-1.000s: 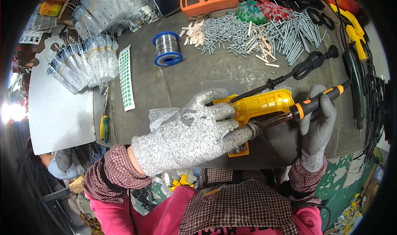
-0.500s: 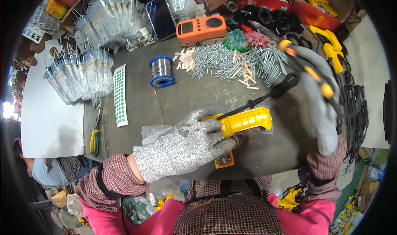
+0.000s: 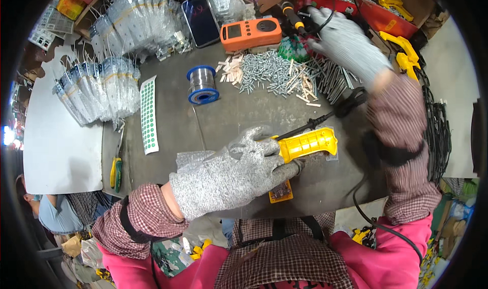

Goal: Soldering wires and assembling the internal components of a yellow handheld device housing.

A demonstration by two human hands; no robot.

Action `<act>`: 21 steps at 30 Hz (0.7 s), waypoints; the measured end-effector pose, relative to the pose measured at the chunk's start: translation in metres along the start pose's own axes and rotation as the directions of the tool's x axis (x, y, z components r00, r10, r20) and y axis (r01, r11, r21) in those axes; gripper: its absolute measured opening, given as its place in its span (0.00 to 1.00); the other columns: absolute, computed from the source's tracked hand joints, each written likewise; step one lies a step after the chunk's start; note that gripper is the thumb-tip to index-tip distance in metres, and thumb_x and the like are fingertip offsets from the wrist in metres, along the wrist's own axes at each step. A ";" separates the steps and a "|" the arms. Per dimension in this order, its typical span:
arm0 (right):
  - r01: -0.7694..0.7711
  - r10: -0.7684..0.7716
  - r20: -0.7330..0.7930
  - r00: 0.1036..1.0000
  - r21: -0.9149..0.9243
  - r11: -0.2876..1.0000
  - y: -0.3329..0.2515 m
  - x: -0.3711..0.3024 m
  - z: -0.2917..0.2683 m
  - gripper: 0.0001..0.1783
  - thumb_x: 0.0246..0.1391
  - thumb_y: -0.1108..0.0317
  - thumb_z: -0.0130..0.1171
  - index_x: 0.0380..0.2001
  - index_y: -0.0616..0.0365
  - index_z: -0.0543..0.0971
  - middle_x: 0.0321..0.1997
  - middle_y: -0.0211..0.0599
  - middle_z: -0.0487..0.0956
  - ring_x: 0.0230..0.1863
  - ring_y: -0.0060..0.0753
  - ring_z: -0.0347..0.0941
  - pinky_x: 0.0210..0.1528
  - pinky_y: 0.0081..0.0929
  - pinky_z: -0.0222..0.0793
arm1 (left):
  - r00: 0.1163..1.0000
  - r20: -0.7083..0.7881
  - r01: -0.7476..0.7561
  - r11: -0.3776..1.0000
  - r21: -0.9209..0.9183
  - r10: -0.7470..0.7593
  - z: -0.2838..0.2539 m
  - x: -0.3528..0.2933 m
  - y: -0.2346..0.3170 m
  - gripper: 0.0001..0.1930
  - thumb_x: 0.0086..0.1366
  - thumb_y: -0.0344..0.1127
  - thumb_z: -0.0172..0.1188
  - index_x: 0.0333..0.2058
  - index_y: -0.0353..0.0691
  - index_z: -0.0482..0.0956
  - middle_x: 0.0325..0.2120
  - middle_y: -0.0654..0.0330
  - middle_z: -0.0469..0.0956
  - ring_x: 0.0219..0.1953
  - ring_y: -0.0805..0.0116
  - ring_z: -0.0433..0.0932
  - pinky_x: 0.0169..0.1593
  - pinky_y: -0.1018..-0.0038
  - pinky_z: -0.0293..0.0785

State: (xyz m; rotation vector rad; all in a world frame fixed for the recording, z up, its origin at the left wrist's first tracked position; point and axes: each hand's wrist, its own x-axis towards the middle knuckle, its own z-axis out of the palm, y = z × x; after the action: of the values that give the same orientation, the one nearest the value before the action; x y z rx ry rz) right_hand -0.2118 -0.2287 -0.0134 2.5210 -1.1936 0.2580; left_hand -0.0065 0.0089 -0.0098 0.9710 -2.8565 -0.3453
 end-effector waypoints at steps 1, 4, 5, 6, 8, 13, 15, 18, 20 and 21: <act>0.069 -0.070 0.103 0.992 0.008 0.998 -0.006 -0.019 -0.027 0.26 0.59 0.55 0.60 0.53 0.63 0.72 0.49 0.48 0.78 0.46 0.49 0.78 0.45 0.42 0.77 | 1.000 -0.022 0.001 1.000 -0.003 -0.001 0.000 -0.003 -0.001 0.24 0.57 0.35 0.62 0.54 0.46 0.79 0.35 0.62 0.76 0.46 0.61 0.76 0.62 0.52 0.64; -0.074 -0.109 0.168 0.980 0.811 0.581 -0.046 -0.107 -0.121 0.08 0.57 0.68 0.61 0.28 0.62 0.78 0.24 0.35 0.77 0.24 0.31 0.73 0.30 0.27 0.68 | 0.994 -0.102 -0.048 0.991 -0.126 0.036 -0.001 0.004 -0.001 0.23 0.57 0.34 0.63 0.54 0.46 0.79 0.36 0.62 0.75 0.46 0.61 0.76 0.62 0.52 0.64; -0.421 -0.156 0.441 0.884 0.895 0.144 -0.056 -0.124 -0.148 0.16 0.57 0.59 0.64 0.23 0.59 0.78 0.21 0.31 0.75 0.23 0.30 0.73 0.28 0.26 0.67 | 0.995 -0.096 -0.038 0.990 -0.137 0.025 -0.001 0.002 -0.001 0.23 0.57 0.34 0.63 0.54 0.46 0.79 0.36 0.62 0.75 0.46 0.61 0.76 0.62 0.52 0.64; 0.160 -0.401 -0.011 0.916 0.926 0.341 -0.051 -0.136 -0.139 0.23 0.56 0.48 0.65 0.20 0.57 0.79 0.20 0.28 0.75 0.24 0.31 0.76 0.29 0.27 0.71 | 0.998 -0.060 -0.024 0.992 -0.123 0.017 -0.002 0.004 -0.001 0.24 0.56 0.34 0.64 0.54 0.46 0.79 0.35 0.62 0.75 0.46 0.60 0.76 0.62 0.52 0.64; 0.331 -0.420 -0.146 0.896 0.850 0.409 -0.067 -0.176 -0.141 0.13 0.45 0.51 0.68 0.23 0.47 0.85 0.23 0.24 0.81 0.29 0.35 0.80 0.35 0.38 0.75 | 0.999 -0.038 0.000 0.999 -0.040 -0.002 -0.001 -0.001 -0.001 0.24 0.56 0.34 0.64 0.54 0.48 0.79 0.36 0.62 0.76 0.46 0.60 0.77 0.62 0.52 0.65; 0.256 -0.289 -0.174 0.941 0.927 0.276 -0.063 -0.204 -0.160 0.07 0.46 0.57 0.65 0.26 0.43 0.87 0.28 0.25 0.83 0.29 0.32 0.80 0.34 0.38 0.75 | 0.999 0.004 -0.044 0.999 0.025 0.044 -0.004 0.010 0.002 0.25 0.57 0.34 0.64 0.55 0.50 0.79 0.36 0.63 0.79 0.44 0.61 0.79 0.62 0.52 0.66; 0.288 -0.315 -0.210 0.926 0.931 0.225 -0.071 -0.207 -0.157 0.07 0.46 0.57 0.65 0.26 0.43 0.87 0.29 0.25 0.83 0.29 0.31 0.80 0.34 0.38 0.75 | 0.999 -0.026 -0.031 0.999 0.021 0.031 -0.002 0.011 0.002 0.24 0.57 0.34 0.63 0.55 0.50 0.79 0.35 0.63 0.79 0.44 0.61 0.79 0.62 0.51 0.66; 0.210 0.251 -0.218 0.943 0.976 0.059 -0.106 -0.227 -0.160 0.17 0.22 0.57 0.60 0.22 0.49 0.85 0.29 0.41 0.82 0.34 0.52 0.79 0.34 0.48 0.74 | 1.000 -0.002 -0.021 0.999 0.037 0.021 -0.004 0.010 0.003 0.24 0.57 0.35 0.63 0.55 0.49 0.80 0.36 0.62 0.79 0.44 0.61 0.78 0.62 0.50 0.66; 0.200 0.275 -0.208 0.939 0.978 0.058 -0.114 -0.222 -0.161 0.18 0.18 0.55 0.55 0.18 0.50 0.82 0.26 0.41 0.80 0.31 0.50 0.78 0.30 0.45 0.71 | 1.000 0.007 -0.010 0.998 0.055 0.009 -0.003 0.006 0.003 0.24 0.57 0.35 0.63 0.55 0.49 0.80 0.36 0.62 0.79 0.44 0.61 0.78 0.62 0.50 0.65; 0.186 0.310 -0.199 0.930 0.980 0.072 -0.116 -0.220 -0.163 0.19 0.13 0.54 0.49 0.15 0.51 0.79 0.23 0.41 0.78 0.28 0.49 0.76 0.26 0.41 0.68 | 1.000 0.013 -0.017 0.997 0.074 0.017 -0.003 0.006 0.003 0.24 0.57 0.35 0.63 0.55 0.48 0.80 0.36 0.62 0.79 0.44 0.61 0.78 0.62 0.50 0.65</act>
State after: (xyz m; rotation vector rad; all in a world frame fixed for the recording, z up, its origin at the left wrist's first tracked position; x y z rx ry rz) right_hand -0.2633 0.0584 0.0452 3.1001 -1.0661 2.2695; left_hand -0.0126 0.0072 -0.0059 0.9594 -2.9053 -0.2466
